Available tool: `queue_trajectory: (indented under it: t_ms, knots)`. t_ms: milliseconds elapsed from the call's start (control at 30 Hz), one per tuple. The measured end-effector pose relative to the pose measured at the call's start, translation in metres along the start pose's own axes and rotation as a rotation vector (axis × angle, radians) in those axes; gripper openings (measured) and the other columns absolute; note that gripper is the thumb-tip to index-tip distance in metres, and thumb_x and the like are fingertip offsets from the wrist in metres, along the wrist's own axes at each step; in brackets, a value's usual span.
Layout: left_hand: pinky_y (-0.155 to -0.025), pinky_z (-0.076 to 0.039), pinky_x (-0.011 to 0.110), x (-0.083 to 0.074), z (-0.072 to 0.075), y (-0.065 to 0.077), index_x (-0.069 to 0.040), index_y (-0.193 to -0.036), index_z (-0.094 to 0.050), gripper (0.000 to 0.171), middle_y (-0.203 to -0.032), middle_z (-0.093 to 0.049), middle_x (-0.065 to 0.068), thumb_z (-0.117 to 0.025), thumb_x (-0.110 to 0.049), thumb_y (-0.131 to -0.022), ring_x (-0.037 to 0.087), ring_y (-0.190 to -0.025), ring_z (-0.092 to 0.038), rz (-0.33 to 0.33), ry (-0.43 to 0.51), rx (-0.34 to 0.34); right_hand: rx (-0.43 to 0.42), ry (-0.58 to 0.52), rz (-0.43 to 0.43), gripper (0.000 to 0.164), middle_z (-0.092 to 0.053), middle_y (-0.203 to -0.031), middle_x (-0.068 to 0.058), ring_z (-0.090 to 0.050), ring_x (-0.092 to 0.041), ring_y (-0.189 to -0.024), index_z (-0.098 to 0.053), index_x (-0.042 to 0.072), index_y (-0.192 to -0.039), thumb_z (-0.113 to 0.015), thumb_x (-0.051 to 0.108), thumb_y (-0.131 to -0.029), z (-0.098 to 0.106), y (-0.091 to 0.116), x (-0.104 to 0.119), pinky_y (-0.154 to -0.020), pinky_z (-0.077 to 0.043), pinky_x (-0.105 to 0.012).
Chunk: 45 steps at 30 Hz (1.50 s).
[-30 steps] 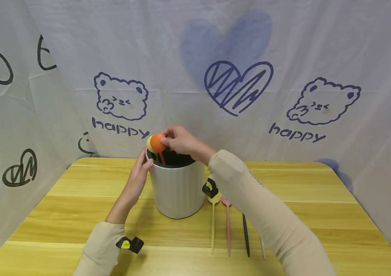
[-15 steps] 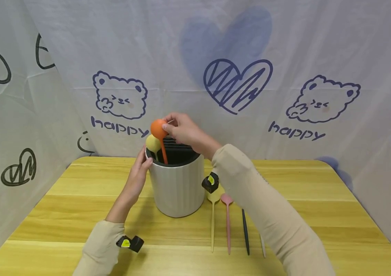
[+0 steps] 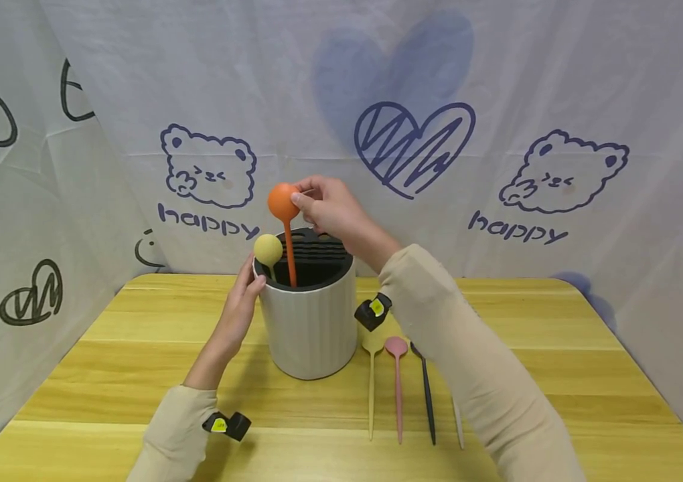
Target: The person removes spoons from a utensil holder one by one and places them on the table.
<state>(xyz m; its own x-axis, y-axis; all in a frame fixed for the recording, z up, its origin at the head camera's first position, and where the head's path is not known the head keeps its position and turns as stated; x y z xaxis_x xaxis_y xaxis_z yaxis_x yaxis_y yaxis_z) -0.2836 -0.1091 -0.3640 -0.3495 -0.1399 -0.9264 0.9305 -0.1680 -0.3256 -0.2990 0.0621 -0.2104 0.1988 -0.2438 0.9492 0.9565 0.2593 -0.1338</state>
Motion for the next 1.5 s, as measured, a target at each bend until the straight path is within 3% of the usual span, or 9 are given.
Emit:
queue_trajectory:
  t_ms: [367,967,1500]
  knots:
    - [-0.113,-0.021,0.047,0.001,0.003,0.002,-0.017,-0.157,-0.013,0.065,-0.160,-0.013,0.009,-0.042,-0.034,-0.101,0.028,-0.144,-0.018,0.014,-0.016,-0.015,-0.039,-0.029,0.077,0.025,-0.048,-0.085,-0.010,-0.041,-0.016,-0.066,-0.057,-0.002,-0.120,-0.050,0.010,-0.100,0.010,0.004,0.022,-0.056,-0.036,-0.024]
    - [-0.113,-0.021,0.045,0.003,0.003,0.003,-0.016,-0.157,-0.014,0.063,-0.160,-0.014,0.008,-0.040,-0.033,-0.101,0.026,-0.144,-0.018,0.016,-0.020,-0.027,-0.097,-0.232,0.150,0.025,-0.053,-0.092,-0.010,-0.038,-0.014,-0.064,-0.058,-0.003,-0.121,-0.051,0.009,-0.099,0.035,0.020,0.049,-0.055,-0.033,-0.023]
    - [-0.113,-0.021,0.044,0.002,-0.001,0.000,-0.018,-0.157,-0.014,0.063,-0.160,-0.015,0.007,-0.041,-0.032,-0.102,0.025,-0.144,-0.019,0.001,-0.004,-0.018,-0.074,-0.167,0.118,0.028,-0.052,-0.091,-0.011,-0.043,-0.016,-0.071,-0.058,-0.001,-0.124,-0.053,0.010,-0.099,0.037,0.039,0.031,-0.059,-0.037,-0.024]
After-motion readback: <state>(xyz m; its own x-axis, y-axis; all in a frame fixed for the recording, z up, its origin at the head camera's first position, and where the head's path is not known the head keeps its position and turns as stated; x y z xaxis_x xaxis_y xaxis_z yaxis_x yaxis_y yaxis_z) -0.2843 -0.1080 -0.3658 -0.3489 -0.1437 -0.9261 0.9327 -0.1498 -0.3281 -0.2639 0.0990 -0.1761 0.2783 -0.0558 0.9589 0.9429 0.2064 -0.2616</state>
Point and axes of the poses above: each hand's wrist, its own y-axis away from the middle knuckle, its own z-axis out of the back of the hand, x = y × z, the point moved 5 cm from there along -y, towards the middle knuckle
